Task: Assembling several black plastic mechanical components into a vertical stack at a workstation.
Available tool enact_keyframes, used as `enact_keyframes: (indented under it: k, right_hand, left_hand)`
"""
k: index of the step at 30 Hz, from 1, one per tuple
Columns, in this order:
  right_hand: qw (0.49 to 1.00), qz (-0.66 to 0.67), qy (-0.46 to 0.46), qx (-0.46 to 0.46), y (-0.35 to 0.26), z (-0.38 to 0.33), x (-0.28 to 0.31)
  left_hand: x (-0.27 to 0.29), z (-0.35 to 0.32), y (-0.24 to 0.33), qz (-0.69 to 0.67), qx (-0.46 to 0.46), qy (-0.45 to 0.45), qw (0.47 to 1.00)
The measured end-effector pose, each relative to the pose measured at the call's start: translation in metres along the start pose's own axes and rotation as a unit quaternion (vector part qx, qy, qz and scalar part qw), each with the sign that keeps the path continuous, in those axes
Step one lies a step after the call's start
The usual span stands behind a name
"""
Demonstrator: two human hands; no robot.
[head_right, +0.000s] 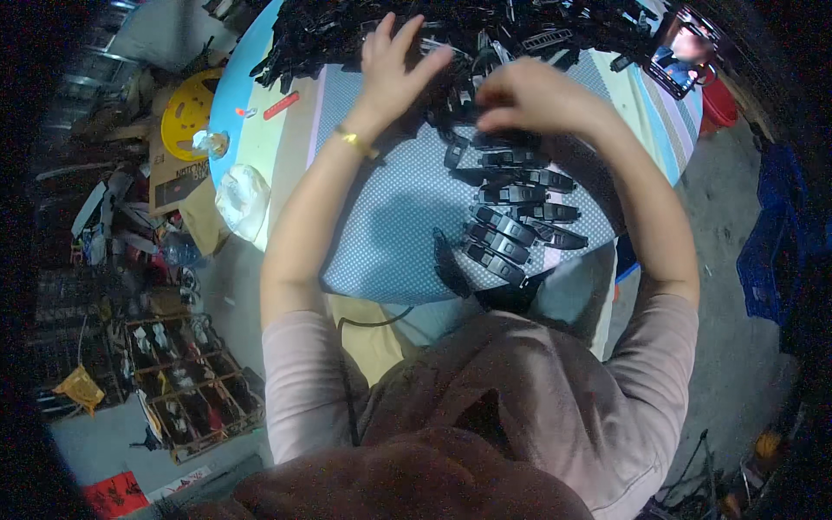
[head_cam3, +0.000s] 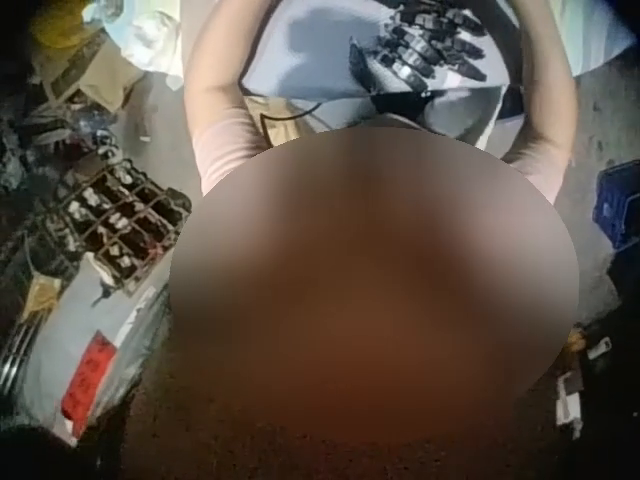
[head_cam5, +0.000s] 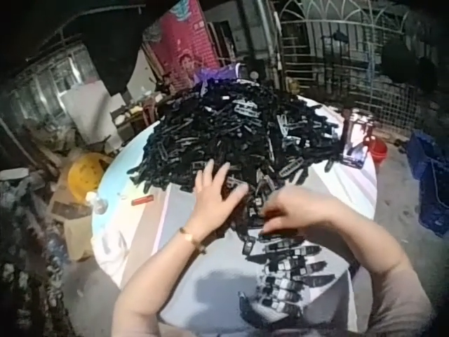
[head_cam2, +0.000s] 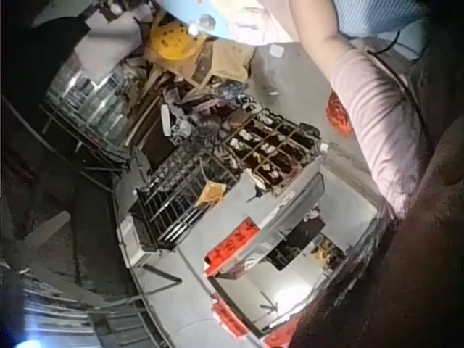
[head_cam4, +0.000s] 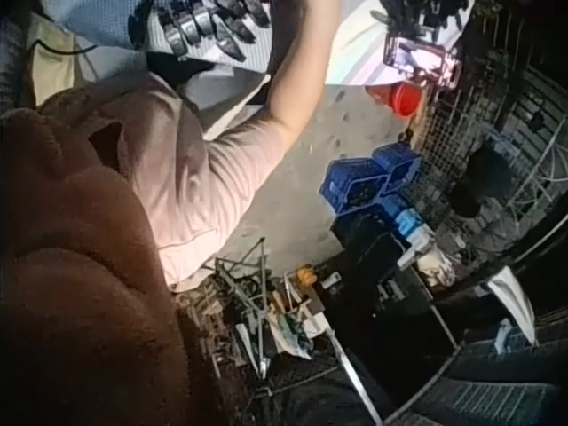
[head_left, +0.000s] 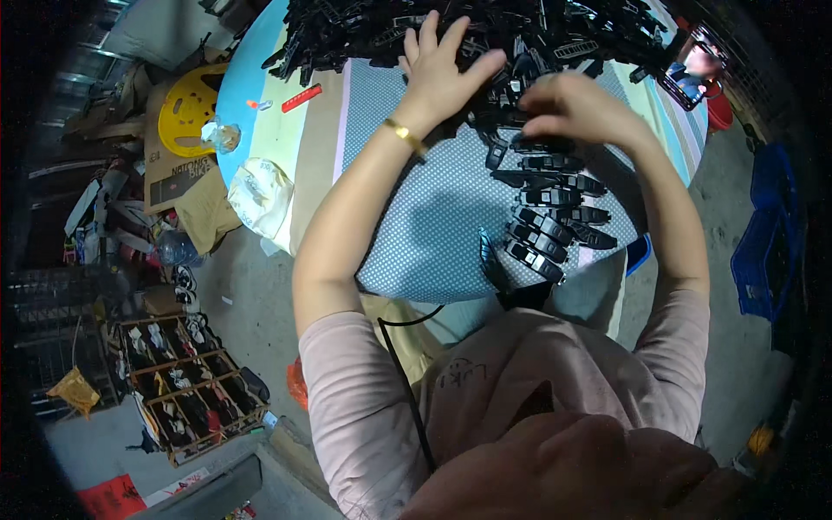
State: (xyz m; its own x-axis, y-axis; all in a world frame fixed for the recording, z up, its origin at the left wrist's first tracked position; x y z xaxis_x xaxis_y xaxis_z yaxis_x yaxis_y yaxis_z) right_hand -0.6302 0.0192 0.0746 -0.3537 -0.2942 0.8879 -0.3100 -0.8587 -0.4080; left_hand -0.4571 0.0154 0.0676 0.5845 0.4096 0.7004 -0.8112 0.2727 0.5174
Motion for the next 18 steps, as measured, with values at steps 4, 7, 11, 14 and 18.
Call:
enact_keyframes:
  k: [4,7,11,14,18]
  right_hand:
    - [0.995,-0.008,0.096,-0.012,0.001,-0.019,-0.015]
    - [0.994,0.04,0.105,-0.012,0.021,-0.032,-0.017]
    - [0.983,0.168,0.07,-0.007,0.034,-0.036,-0.025]
    - [0.96,0.27,0.043,-0.053,0.036,-0.042,-0.026]
    - [0.956,0.278,0.078,-0.055,0.005,-0.042,-0.026]
  left_hand:
    - [0.013,-0.043,0.03,0.001,-0.155,-0.169,0.973]
    - [0.001,-0.059,0.031,0.085,-0.17,-0.186,0.964]
    - [-0.002,-0.05,0.018,0.111,-0.17,-0.163,0.966]
    - [0.0,-0.048,0.013,0.137,-0.178,-0.132,0.965]
    - [0.002,-0.051,0.005,0.097,-0.154,-0.092,0.979]
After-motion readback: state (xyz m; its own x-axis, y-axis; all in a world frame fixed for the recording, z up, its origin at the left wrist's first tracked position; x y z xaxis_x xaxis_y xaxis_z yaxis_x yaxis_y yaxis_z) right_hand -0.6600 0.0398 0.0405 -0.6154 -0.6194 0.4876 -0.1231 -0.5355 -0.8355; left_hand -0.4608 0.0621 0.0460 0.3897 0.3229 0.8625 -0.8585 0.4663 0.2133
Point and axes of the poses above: each hand's wrist, its own z-axis towards the middle knuckle, its own x-axis out of the back of the hand, y = z × x, the point moved 6 cm from there along z, towards the middle knuckle, and after that the axes turned 7 degrees about x, right-handed, at the moved point
